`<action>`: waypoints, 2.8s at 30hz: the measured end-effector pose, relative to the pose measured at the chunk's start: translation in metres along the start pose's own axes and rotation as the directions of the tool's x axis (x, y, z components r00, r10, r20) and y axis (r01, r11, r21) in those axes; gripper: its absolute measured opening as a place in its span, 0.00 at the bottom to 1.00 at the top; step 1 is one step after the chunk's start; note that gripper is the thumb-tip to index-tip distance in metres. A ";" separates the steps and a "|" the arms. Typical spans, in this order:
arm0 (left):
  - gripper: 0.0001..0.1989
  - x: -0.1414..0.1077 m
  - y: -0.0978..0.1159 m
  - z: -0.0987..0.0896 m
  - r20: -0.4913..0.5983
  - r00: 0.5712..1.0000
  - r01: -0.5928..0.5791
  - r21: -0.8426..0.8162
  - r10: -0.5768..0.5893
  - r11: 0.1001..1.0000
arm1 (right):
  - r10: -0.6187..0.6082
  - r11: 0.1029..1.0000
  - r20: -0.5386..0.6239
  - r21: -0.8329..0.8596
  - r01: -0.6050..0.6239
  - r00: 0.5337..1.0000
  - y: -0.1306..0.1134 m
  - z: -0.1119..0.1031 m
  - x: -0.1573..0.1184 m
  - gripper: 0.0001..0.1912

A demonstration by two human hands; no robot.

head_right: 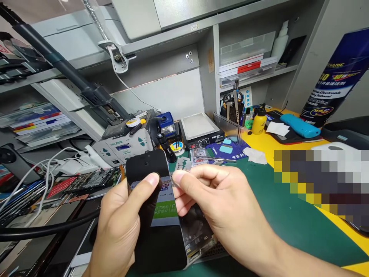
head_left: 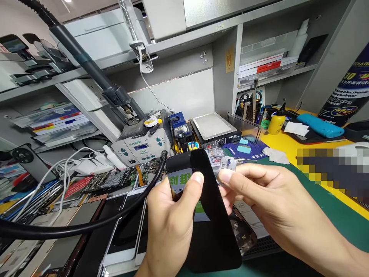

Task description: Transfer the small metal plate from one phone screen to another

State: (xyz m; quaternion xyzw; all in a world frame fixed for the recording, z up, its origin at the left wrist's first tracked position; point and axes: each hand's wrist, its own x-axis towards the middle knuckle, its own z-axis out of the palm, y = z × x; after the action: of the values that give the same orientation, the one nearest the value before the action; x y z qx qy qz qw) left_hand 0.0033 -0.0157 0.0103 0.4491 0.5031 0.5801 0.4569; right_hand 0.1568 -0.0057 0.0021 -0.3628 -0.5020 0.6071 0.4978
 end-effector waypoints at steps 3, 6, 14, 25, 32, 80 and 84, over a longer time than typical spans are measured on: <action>0.12 0.001 0.000 0.000 0.036 0.999 -0.013 -0.014 0.014 1.000 | 0.009 1.000 -0.002 -0.009 -0.009 1.000 -0.001 0.001 0.000 0.19; 0.12 0.002 0.000 -0.001 0.053 0.998 -0.030 -0.007 0.030 1.000 | 0.017 1.000 -0.007 -0.003 -0.017 1.000 -0.002 0.001 -0.001 0.19; 0.12 0.003 0.003 -0.002 0.161 0.973 0.190 -0.148 -0.166 0.971 | -0.013 0.999 -0.025 0.032 0.014 1.000 -0.004 0.004 0.001 0.19; 0.20 0.014 -0.012 0.000 0.530 0.770 0.595 -0.395 -0.354 0.700 | 0.055 0.976 0.030 0.208 -0.060 0.998 -0.007 0.007 -0.001 0.17; 0.16 0.016 -0.010 0.004 0.539 0.725 0.650 -0.327 -0.429 0.686 | 0.078 0.977 0.038 0.198 -0.084 0.996 -0.011 0.007 -0.001 0.18; 0.18 0.008 -0.010 0.001 0.372 0.870 0.439 -0.282 -0.325 0.853 | 0.077 0.975 0.003 0.209 -0.076 0.997 -0.011 0.005 -0.001 0.19; 0.18 0.009 -0.010 0.003 0.360 0.883 0.403 -0.257 -0.300 0.878 | 0.072 0.977 0.002 0.203 -0.071 0.997 -0.011 0.005 -0.001 0.19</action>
State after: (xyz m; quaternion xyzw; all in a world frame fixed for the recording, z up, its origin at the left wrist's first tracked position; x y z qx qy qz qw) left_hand 0.0052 -0.0060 0.0014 0.3525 0.3968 0.4833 0.6962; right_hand 0.1551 -0.0079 0.0142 -0.3297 -0.4228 0.6716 0.5115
